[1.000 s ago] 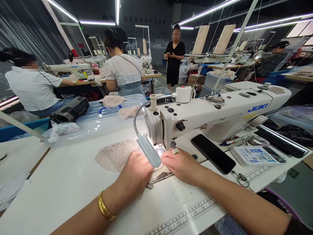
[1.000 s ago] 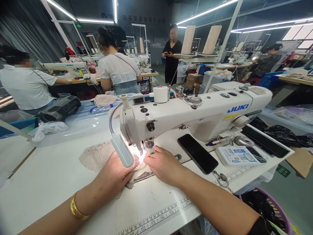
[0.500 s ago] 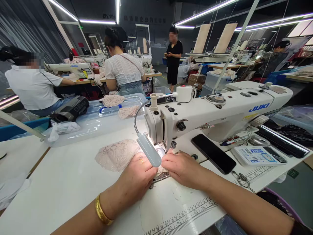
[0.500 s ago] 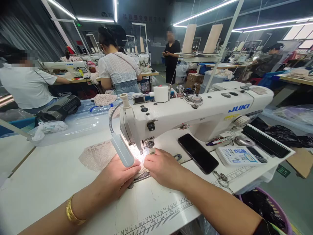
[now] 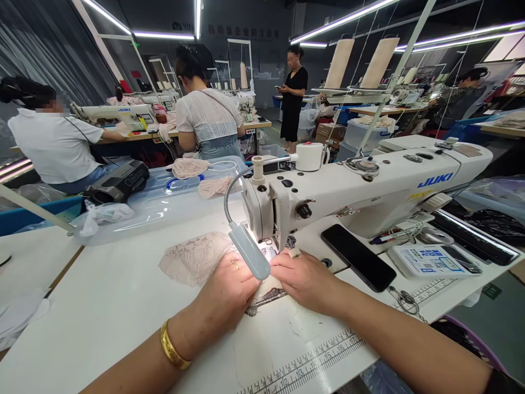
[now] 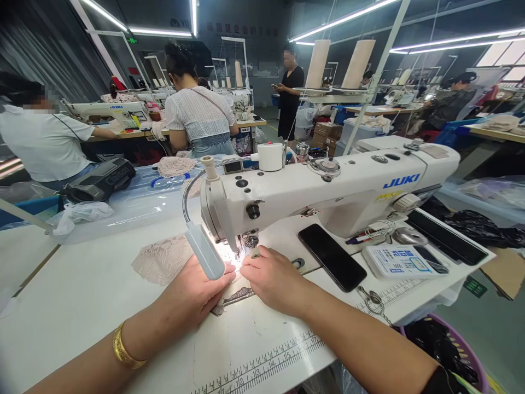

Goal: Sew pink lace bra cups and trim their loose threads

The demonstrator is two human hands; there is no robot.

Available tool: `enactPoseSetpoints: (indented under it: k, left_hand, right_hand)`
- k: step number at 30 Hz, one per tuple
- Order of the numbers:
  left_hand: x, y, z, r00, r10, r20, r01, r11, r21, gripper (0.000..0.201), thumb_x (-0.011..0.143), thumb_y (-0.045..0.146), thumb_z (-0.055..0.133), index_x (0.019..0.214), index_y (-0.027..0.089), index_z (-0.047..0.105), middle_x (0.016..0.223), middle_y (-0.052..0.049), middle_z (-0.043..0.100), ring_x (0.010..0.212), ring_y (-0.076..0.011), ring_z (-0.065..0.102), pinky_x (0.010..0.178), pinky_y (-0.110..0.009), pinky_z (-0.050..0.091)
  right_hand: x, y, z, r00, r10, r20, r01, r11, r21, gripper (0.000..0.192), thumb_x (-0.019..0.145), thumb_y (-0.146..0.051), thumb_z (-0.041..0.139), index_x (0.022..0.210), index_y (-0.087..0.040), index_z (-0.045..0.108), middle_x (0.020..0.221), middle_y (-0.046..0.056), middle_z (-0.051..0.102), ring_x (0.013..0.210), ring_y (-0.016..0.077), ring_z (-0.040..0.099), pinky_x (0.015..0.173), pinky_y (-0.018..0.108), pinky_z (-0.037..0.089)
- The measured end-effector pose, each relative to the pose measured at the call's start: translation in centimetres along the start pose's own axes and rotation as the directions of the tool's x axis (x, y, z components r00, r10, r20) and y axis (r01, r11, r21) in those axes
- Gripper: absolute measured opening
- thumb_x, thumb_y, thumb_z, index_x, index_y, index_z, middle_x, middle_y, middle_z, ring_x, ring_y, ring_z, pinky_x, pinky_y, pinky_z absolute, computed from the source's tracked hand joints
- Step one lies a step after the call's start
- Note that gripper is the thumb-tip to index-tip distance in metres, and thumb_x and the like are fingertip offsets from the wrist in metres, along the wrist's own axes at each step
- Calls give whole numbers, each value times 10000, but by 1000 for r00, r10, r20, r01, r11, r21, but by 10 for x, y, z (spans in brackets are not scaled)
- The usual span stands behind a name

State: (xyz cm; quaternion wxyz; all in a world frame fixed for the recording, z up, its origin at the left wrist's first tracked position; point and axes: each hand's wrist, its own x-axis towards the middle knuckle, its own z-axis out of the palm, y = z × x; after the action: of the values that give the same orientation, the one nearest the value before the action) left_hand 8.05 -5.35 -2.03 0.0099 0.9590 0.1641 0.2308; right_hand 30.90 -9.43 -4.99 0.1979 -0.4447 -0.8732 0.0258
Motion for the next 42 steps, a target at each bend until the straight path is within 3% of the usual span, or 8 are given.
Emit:
enactPoseSetpoints:
  k: [11,29,35,42]
  left_hand:
    - [1,-1,0,1000,-6,-18,7,1000,16,268,905,3,451,948,200,629,801,-19,678,765,-204,601,834,-419,448]
    - [-2,-3,4,999,-14,-35,15,999,32,302,870,-11,460,1029,185,625,878,-45,705,778,-218,599,836,-437,447]
    - [-1,-3,3,1000,-16,-25,17,999,35,268,876,11,456,993,181,628,868,-47,697,759,-217,584,823,-442,463]
    - [0,-1,1,999,-3,-51,6,998,62,293,868,-1,463,1010,204,618,849,-39,696,735,-218,597,807,-424,459]
  right_hand:
    - [1,0,3,1000,3,-9,-3,1000,12,295,809,40,457,877,-215,589,872,9,637,706,185,408,778,329,381]
    - [2,1,2,999,26,-26,-25,999,46,305,844,40,464,914,-222,603,869,27,636,785,202,508,810,344,420]
    - [1,0,1,999,47,-17,-46,999,26,282,853,28,480,908,-216,611,852,35,603,790,204,484,736,320,396]
    - [3,-1,2,997,70,17,-69,997,-15,215,853,-1,495,776,-197,542,773,25,539,743,189,418,656,302,327]
